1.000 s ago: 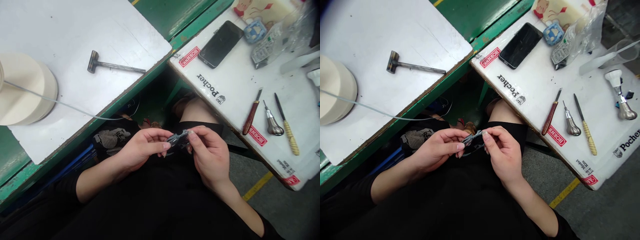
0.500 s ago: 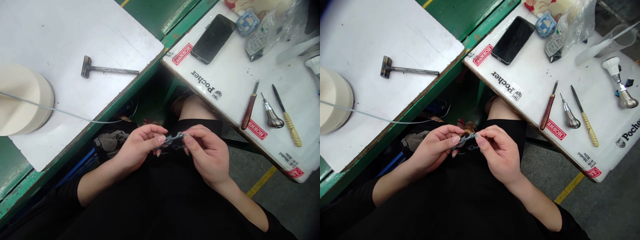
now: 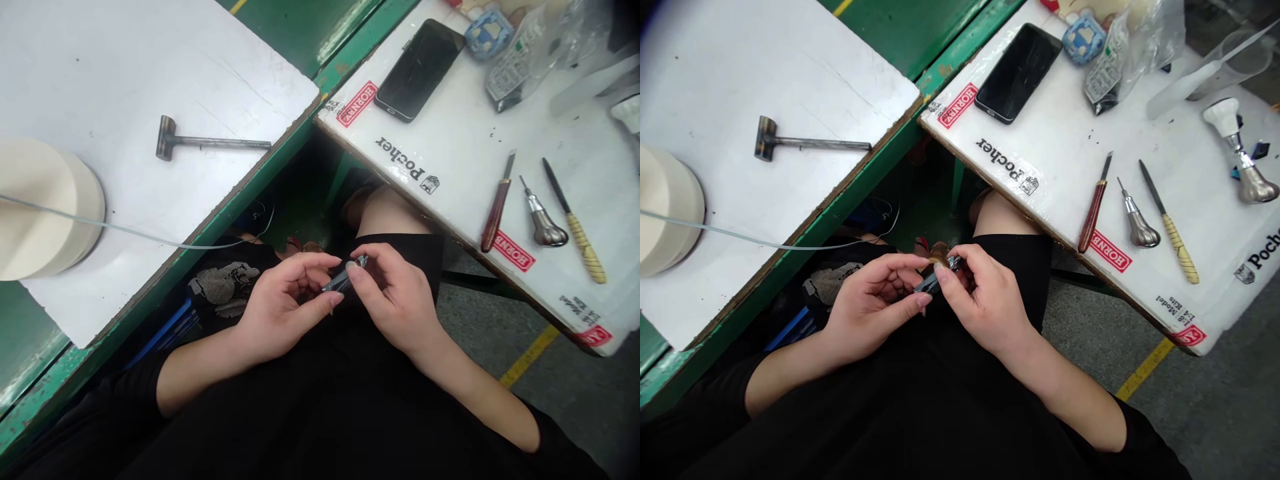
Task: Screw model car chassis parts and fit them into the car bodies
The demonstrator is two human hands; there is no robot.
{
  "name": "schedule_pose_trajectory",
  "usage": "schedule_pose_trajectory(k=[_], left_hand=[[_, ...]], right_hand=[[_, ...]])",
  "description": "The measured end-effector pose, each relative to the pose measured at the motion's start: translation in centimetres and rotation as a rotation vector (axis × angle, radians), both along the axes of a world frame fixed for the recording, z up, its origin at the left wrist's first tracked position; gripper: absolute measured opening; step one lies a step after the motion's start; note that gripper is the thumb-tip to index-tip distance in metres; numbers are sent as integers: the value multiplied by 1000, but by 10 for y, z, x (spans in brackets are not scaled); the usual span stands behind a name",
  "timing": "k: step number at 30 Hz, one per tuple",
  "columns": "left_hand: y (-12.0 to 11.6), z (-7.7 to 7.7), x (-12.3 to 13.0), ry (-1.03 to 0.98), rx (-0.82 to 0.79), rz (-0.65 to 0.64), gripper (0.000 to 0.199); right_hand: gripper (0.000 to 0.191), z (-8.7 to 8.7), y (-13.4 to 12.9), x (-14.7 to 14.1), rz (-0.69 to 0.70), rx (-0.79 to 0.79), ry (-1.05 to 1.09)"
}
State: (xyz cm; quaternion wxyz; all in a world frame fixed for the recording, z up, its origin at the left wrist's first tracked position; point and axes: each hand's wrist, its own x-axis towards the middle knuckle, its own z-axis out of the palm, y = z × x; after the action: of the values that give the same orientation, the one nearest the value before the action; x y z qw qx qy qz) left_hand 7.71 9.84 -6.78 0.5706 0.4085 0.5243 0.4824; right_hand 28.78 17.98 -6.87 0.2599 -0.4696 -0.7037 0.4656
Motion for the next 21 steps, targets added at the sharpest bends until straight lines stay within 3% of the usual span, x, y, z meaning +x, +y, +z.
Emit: schedule_pose_trajectory(k=[11,16,21], left_hand=[[-4,5,13,145,53,74,26],[4,6,8,-171,-98,89,39],[11,-2,-4,-419,-248,-1,45]], right_hand=[[17,-9,-5,-3,-81,-63,87],[24,-15,0,3,-106,-232,226],[27,-3,7,9,-97,-330,327]])
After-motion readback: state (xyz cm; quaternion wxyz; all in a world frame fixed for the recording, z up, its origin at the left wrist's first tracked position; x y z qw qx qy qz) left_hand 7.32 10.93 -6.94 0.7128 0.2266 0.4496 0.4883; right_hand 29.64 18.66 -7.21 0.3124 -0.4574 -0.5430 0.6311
